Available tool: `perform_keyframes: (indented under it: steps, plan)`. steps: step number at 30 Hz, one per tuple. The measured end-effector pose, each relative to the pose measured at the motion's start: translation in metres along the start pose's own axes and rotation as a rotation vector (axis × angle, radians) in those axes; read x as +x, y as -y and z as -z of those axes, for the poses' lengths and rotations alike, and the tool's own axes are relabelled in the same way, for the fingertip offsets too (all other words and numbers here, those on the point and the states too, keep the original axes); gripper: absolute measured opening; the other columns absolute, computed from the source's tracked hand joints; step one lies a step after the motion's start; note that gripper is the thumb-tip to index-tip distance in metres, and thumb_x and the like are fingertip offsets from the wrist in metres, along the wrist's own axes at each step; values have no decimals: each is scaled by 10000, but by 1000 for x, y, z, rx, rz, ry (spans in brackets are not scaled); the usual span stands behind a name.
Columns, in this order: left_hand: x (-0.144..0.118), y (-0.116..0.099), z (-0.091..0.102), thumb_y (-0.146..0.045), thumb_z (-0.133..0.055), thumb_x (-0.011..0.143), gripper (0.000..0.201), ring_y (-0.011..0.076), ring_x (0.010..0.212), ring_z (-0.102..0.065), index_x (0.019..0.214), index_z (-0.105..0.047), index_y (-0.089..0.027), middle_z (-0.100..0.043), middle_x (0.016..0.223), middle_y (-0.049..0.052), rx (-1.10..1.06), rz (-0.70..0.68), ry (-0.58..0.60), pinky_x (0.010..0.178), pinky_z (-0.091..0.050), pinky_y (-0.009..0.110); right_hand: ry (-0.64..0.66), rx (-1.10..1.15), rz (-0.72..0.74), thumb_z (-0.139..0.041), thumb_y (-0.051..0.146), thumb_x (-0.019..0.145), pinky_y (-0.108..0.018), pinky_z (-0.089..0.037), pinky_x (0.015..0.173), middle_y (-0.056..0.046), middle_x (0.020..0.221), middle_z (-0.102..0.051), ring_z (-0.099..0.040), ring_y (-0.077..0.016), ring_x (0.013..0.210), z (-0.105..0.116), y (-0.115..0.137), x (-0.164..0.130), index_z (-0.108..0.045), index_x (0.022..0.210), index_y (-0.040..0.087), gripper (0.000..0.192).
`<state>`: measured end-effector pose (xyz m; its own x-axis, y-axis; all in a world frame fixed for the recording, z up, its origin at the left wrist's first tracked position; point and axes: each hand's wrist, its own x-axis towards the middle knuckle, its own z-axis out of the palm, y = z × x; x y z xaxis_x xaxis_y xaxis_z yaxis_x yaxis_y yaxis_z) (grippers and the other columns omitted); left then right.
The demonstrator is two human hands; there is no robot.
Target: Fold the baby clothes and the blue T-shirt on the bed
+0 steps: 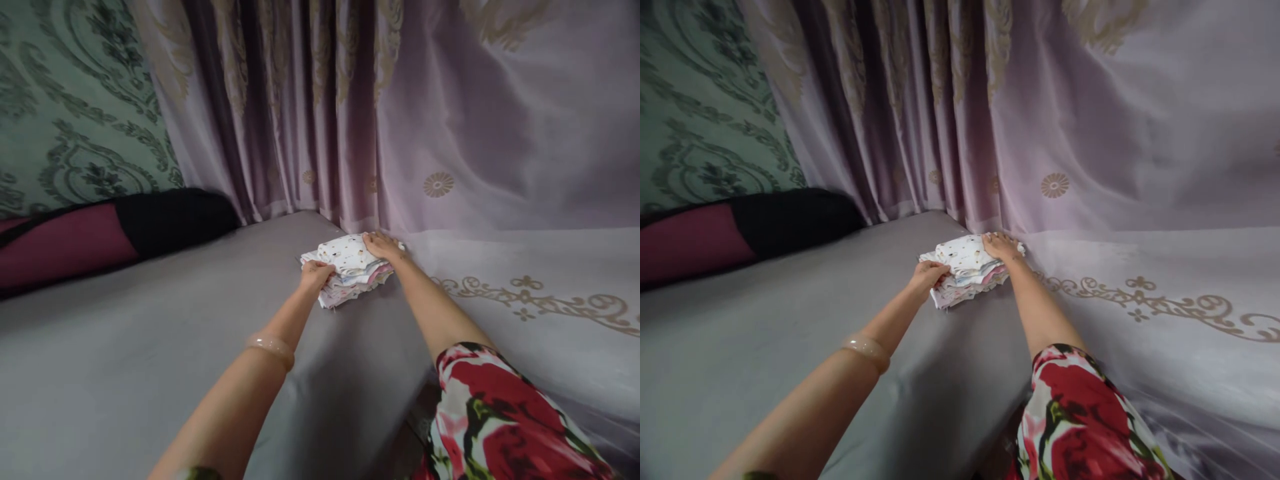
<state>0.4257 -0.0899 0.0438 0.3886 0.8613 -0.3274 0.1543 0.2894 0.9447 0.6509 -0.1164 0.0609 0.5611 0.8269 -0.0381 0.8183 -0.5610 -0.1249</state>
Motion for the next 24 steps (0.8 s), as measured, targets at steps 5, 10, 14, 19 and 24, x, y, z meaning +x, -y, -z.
perform_keyframes:
  steps: [5, 10, 14, 19, 24]
  plan:
    - [-12, 5, 15, -117, -601, 770, 104, 67, 470, -501, 697, -537, -154, -637, 605, 1, -64, -16, 8, 476, -361, 196, 35, 3, 3, -90, 526, 972, -593, -187, 1125, -113, 1569, -285, -249, -311, 1435, 13, 3, -4, -360, 1483, 205, 661]
    - [-28, 31, 62, -172, -605, 746, 46, 84, 513, -544, 771, -570, -160, -661, 646, 9, 9, -123, 26, 523, -398, 201, -64, 38, 141, -149, 524, 979, -596, -96, 1149, -109, 1599, -196, -143, -299, 1468, 19, 38, -27, -330, 1494, 204, 633]
    - [-35, 55, 114, -246, -587, 744, 107, 95, 530, -545, 809, -580, -162, -648, 647, 4, 110, -144, 0, 534, -405, 210, -62, 60, 273, -219, 585, 959, -608, -113, 1139, -107, 1595, -211, -154, -314, 1460, 7, 67, -46, -355, 1481, 238, 642]
    - [-47, 72, 185, -325, -619, 715, 218, 123, 574, -567, 864, -600, -168, -664, 671, 15, 206, -145, -86, 558, -422, 234, -123, -47, 266, -314, 584, 943, -631, -216, 1088, -122, 1539, -335, -251, -333, 1405, -11, 80, -51, -488, 1387, 233, 592]
    - [-67, 86, 240, -379, -673, 697, 249, 129, 608, -585, 829, -611, -177, -666, 684, 24, 150, -142, -238, 589, -450, 241, -182, -98, 277, -346, 533, 956, -625, -264, 1058, -131, 1483, -421, -342, -334, 1344, -14, 76, -46, -541, 1334, 228, 523]
